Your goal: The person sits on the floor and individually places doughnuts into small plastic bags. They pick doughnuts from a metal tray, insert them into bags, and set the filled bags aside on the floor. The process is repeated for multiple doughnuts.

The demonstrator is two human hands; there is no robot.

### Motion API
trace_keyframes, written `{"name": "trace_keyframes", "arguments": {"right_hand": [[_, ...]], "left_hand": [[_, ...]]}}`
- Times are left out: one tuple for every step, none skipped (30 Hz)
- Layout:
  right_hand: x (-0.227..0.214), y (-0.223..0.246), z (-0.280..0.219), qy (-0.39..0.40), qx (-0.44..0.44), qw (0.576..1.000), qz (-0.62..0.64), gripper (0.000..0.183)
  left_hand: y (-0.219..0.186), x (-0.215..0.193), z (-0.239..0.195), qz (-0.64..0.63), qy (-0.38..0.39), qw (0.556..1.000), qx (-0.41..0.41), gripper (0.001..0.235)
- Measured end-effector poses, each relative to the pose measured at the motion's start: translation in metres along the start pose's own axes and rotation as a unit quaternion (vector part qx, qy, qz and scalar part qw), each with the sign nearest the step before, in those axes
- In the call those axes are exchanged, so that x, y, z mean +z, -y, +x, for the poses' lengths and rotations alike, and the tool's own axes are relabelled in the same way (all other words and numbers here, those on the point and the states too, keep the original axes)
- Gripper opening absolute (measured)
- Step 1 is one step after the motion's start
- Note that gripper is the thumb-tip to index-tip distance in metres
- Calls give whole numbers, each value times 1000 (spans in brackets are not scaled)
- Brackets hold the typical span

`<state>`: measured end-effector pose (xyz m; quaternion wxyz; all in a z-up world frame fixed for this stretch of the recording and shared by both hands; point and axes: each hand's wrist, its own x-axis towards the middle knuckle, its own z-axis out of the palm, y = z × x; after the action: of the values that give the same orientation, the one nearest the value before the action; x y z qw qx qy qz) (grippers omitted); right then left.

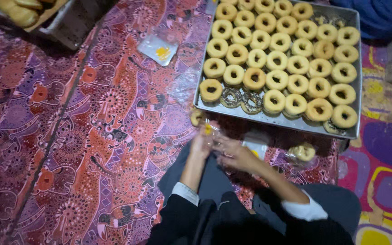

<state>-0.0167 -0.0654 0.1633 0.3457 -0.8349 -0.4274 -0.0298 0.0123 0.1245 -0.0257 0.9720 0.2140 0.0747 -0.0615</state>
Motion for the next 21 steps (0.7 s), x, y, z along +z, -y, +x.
{"name": "trace_keyframes", "arguments": {"right_hand": [[-7,-5,28,21,103,983,153,46],[-12,-15,56,-82,148,981,93,27],[-16,-28,79,-58,186,981,-5,23],[-22,-48,110,-79,18,987,-142,24],[-21,-60,127,-55,22,978,-199,39],[-23,-74,150,29,50,972,-226,33],[-23,-84,168,113,77,958,-252,27],[-27,-90,180,108,64,959,-255,24],[-34,-95,182,103,52,959,-258,22],[-36,-92,172,100,45,959,-260,19],[-37,-86,162,33,45,988,-143,21],[-38,-78,142,-36,48,998,-24,23],[-39,-67,116,-106,50,989,94,25],[-40,-55,83,-142,184,919,317,29],[-34,-42,50,-168,303,782,518,35],[-24,-28,13,-196,296,637,684,46],[-9,-17,-16,-255,337,417,805,48],[7,-11,-43,-212,258,457,825,53],[22,-8,-63,-166,177,492,836,58],[33,-10,-79,-191,197,489,828,57],[43,-13,-91,-215,218,484,820,56]], "left_hand": [[-21,-13,7,-30,-20,996,77,44],[-38,-27,7,-80,-106,989,58,43],[-51,-38,8,-130,-191,972,39,43],[-58,-45,5,-146,-184,971,43,41],[-62,-48,1,-162,-176,970,47,39],[-71,-46,3,-175,-165,969,54,38],[-77,-41,3,-157,-155,974,43,38],[-78,-35,2,-140,-145,979,33,39],[-77,-27,0,-123,-135,983,22,39],[-74,-18,-6,-110,-120,987,16,40],[-74,-9,-7,-97,-104,990,11,40],[-73,1,-8,-84,-88,993,1,41],[-73,10,-9,-86,-66,994,-8,42],[-68,23,-8,-92,-40,995,-18,42],[-63,36,-7,-99,-15,995,-28,43],[-57,50,-6,-93,-20,995,-37,43],[-49,65,-5,-86,-24,995,-46,42],[-42,80,-4,-77,-27,995,-56,42],[-34,95,-5,-33,-23,997,-66,43],[-25,110,-10,8,-22,997,-74,44],[-17,124,-15,49,-20,995,-81,46]]}}
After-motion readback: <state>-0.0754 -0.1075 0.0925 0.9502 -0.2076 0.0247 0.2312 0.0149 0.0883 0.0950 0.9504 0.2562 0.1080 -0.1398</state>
